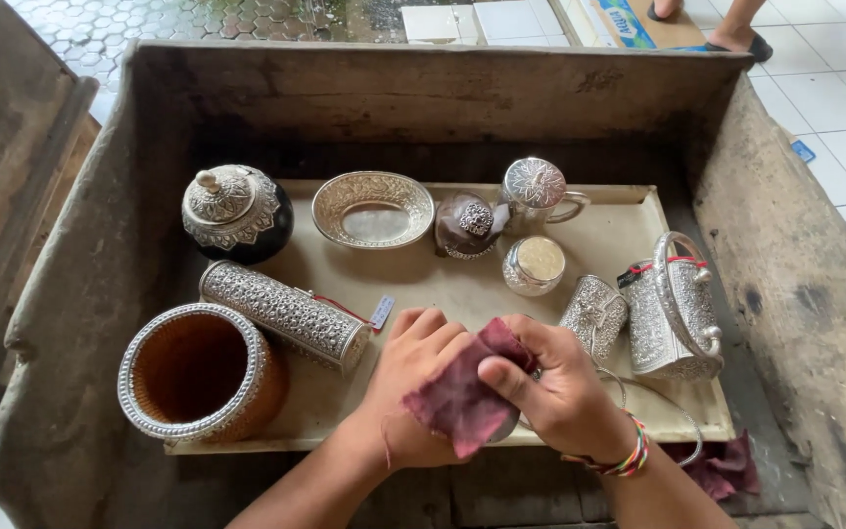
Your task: A person uses a polishing cloth to clean and shine an intricate silver figurine at a workshop bench.
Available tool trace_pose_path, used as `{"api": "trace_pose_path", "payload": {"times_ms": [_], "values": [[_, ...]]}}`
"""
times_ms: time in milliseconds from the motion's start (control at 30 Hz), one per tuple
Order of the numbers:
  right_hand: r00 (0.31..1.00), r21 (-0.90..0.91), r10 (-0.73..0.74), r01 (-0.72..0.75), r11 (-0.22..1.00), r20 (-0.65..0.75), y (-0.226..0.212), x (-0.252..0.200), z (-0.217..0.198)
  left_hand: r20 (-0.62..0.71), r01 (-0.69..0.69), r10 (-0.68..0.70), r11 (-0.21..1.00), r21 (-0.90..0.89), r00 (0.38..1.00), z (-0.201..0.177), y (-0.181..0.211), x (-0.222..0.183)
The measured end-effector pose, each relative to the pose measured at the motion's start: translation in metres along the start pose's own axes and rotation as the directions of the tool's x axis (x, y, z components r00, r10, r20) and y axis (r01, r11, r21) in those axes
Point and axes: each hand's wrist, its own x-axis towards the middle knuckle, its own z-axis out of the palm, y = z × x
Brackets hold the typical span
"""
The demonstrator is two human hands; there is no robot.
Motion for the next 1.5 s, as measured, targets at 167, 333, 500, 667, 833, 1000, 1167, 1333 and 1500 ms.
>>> {"api": "trace_pose_path", "payload": {"times_ms": [167, 333, 500, 667, 833, 1000, 1167, 1333, 1500], "values": [[0.985, 0.07, -0.06, 0.05, 0.996, 0.162, -0.001, 0.0, -0.014, -0.051, -0.03, 0.033, 0.999, 0.044, 0.998, -0.008, 0.008, 0.006], [0.989, 0.15, -0.068, 0.048, 0.988, 0.132, -0.005, 0.001, -0.007, -0.041, -0.016, 0.019, 0.996, 0.087, 0.999, 0.0, -0.002, 0.001], [0.998, -0.042, -0.005, 0.008, 0.999, 0.062, -0.007, -0.001, -0.003, 0.04, -0.019, 0.017, 0.999, 0.042, 0.999, 0.003, -0.007, -0.003], [0.987, -0.028, -0.062, 0.067, 0.997, 0.147, -0.006, -0.001, -0.012, -0.016, 0.0, 0.001, 0.999, 0.033, 1.0, -0.001, -0.001, 0.001], [0.999, -0.011, -0.03, 0.03, 0.999, 0.017, -0.009, 0.0, -0.004, 0.094, -0.017, 0.012, 0.999, 0.05, 0.996, 0.007, -0.005, -0.004], [0.985, -0.033, -0.078, 0.084, 0.996, 0.151, -0.009, 0.0, -0.015, -0.019, 0.004, -0.004, 1.0, -0.013, 1.0, -0.002, -0.002, 0.0], [0.997, -0.041, -0.042, 0.044, 0.998, 0.058, -0.008, 0.001, -0.004, 0.021, -0.035, 0.035, 0.999, 0.02, 0.999, 0.009, -0.013, -0.005], [0.998, -0.139, -0.056, 0.052, 0.989, -0.02, -0.004, 0.001, -0.003, 0.05, -0.031, 0.031, 1.0, -0.004, 0.998, 0.001, -0.007, 0.001], [0.984, -0.229, 0.009, 0.033, 0.973, 0.18, -0.011, 0.002, -0.012, -0.003, -0.023, 0.023, 0.997, -0.072, 1.0, -0.013, 0.0, 0.01]]}}
